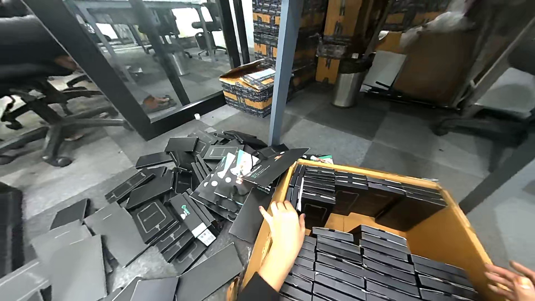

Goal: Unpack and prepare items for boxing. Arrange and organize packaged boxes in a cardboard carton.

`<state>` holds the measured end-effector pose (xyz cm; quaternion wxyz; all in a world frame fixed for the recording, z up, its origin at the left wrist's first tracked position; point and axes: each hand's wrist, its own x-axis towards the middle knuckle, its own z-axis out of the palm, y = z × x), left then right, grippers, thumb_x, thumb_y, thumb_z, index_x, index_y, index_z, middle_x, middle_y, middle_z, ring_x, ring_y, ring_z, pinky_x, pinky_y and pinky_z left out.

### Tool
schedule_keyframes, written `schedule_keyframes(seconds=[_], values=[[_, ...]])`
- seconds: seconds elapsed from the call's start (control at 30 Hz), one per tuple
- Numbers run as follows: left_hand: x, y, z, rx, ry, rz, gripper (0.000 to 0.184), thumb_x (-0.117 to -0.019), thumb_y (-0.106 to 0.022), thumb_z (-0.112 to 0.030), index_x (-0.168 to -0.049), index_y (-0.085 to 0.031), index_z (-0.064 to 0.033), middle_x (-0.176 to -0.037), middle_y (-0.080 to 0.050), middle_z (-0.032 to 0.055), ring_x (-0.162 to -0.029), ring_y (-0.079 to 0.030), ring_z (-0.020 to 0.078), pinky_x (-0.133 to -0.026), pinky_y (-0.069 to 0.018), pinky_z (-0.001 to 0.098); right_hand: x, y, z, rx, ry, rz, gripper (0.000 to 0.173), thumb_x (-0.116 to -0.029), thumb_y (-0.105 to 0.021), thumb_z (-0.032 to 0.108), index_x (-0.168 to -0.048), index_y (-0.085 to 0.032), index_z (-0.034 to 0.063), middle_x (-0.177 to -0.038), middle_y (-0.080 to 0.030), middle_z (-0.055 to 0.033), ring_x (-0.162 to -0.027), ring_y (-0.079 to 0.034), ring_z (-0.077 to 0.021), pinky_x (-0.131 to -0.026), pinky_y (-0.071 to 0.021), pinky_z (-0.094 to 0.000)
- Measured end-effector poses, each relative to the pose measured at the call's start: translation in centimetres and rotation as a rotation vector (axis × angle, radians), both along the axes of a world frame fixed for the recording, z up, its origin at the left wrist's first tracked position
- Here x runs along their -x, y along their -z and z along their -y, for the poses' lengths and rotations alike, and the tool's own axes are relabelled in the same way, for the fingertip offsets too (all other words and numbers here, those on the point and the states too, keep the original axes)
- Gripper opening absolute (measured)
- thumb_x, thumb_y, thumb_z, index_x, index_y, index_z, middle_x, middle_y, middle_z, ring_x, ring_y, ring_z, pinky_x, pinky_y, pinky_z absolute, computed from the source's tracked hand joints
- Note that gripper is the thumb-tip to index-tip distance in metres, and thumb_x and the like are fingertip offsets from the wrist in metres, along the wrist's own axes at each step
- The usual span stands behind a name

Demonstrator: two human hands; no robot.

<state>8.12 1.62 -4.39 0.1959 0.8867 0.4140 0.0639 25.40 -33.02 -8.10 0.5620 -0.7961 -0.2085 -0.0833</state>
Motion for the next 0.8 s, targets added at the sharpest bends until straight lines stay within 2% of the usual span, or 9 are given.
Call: schedule_keyframes(seconds=[0.13, 0.3, 0.37, 0.47, 0.53, 0.63, 0.7, 0.77, 0.8], values=[[-2.1, 0.1, -0.1, -0.007, 0.007, -0.247, 0.064, -0.1005, -0.064, -0.037, -0.141, -0.049, 0.0104, -0.145, -0.045, 0.0333, -0.14, -0.039, 0.0515, -0.112, -0.0163, 0.0782, 0.0, 0.2, 0.2, -0.042, -0.032, 0.033, 0.052, -0.1077, -0.035, 0.021, -0.136, -0.035, -0.0226, -0.111, -0.065, -0.0176, -0.091, -0.067, 0.0002, -0.079, -0.0565, -0.0194], [-3.9, -0.2, -0.7, -0.025, -0.022, -0.331, 0.056, -0.1009, -0.061, -0.029, -0.138, -0.053, 0.0115, -0.148, -0.044, 0.0322, -0.14, -0.04, 0.0494, -0.112, -0.016, 0.0775, 0.1, 0.8, 0.4, -0.072, -0.043, 0.07, 0.051, -0.1081, -0.037, 0.022, -0.135, -0.039, -0.0208, -0.11, -0.067, -0.0164, -0.092, -0.069, -0.0025, -0.079, -0.0581, -0.0216], [-3.2, -1.0, -0.7, 0.003, -0.065, -0.172, 0.054, -0.1004, -0.062, -0.026, -0.14, -0.052, 0.0101, -0.147, -0.043, 0.0339, -0.14, -0.039, 0.0516, -0.113, -0.0186, 0.0762, 0.4, 0.6, 0.3, -0.078, -0.047, 0.067, 0.05, -0.1076, -0.036, 0.021, -0.135, -0.04, -0.0205, -0.11, -0.067, -0.0165, -0.092, -0.068, -0.0021, -0.078, -0.0578, -0.0216], [0.0, -4.1, 0.9, -0.059, -0.115, 0.192, 0.051, -0.1015, -0.063, -0.026, -0.137, -0.054, 0.01, -0.141, -0.047, 0.038, -0.129, -0.048, 0.0568, -0.106, -0.036, 0.0722, 0.8, 0.5, 0.2, -0.104, -0.051, 0.082, 0.05, -0.107, -0.039, 0.023, -0.134, -0.043, -0.0188, -0.111, -0.068, -0.0155, -0.093, -0.069, -0.0027, -0.08, -0.0586, -0.0217], [2.8, -7.0, 2.7, -0.142, -0.144, 0.38, 0.051, -0.1028, -0.062, -0.03, -0.138, -0.054, 0.0064, -0.134, -0.054, 0.0346, -0.119, -0.058, 0.0526, -0.098, -0.0474, 0.0663, 1.1, 0.2, 0.2, -0.102, -0.031, 0.109, 0.051, -0.1062, -0.042, 0.024, -0.133, -0.045, -0.019, -0.112, -0.069, -0.0176, -0.094, -0.069, -0.0043, -0.082, -0.058, -0.0222], [6.4, -8.9, 6.3, -0.444, 0.02, 0.717, 0.047, -0.1016, -0.058, -0.026, -0.136, -0.054, 0.0063, -0.125, -0.059, 0.0294, -0.111, -0.062, 0.0383, -0.093, -0.052, 0.0519, 1.5, -0.5, 0.6, -0.127, -0.015, 0.243, 0.054, -0.1028, -0.051, 0.027, -0.132, -0.046, -0.0178, -0.116, -0.068, -0.0157, -0.099, -0.068, -0.0042, -0.085, -0.0567, -0.0213], [7.2, -8.6, 8.5, -0.545, 0.251, 0.854, 0.038, -0.1013, -0.054, -0.022, -0.133, -0.052, -0.0006, -0.127, -0.056, 0.0211, -0.12, -0.056, 0.0239, -0.101, -0.0467, 0.0353, 3.3, -2.1, 1.2, -0.135, -0.045, 0.396, 0.065, -0.0991, -0.063, 0.032, -0.147, -0.036, -0.0023, -0.134, -0.063, -0.0085, -0.114, -0.066, -0.0061, -0.092, -0.0565, -0.0236], [7.2, -7.8, 10.8, -0.495, 0.531, 0.868, 0.026, -0.1028, -0.052, -0.02, -0.128, -0.052, -0.0156, -0.127, -0.055, 0.0074, -0.13, -0.051, 0.0145, -0.113, -0.0399, 0.0302, 6.6, -4.6, 2.0, -0.057, -0.073, 0.488, 0.088, -0.0922, -0.074, 0.044, -0.16, -0.018, 0.0369, -0.159, -0.042, 0.0092, -0.135, -0.053, -0.0062, -0.105, -0.0518, -0.0272], [7.1, -7.2, 12.0, -0.444, 0.674, 0.857, 0.021, -0.1046, -0.052, -0.019, -0.125, -0.055, -0.0186, -0.124, -0.058, 0.004, -0.131, -0.052, 0.0133, -0.116, -0.0378, 0.0321, 8.7, -5.8, 2.4, 0.001, -0.1, 0.525, 0.092, -0.0905, -0.076, 0.046, -0.16, -0.016, 0.0461, -0.164, -0.032, 0.0144, -0.143, -0.044, -0.0043, -0.114, -0.0445, -0.0284]])
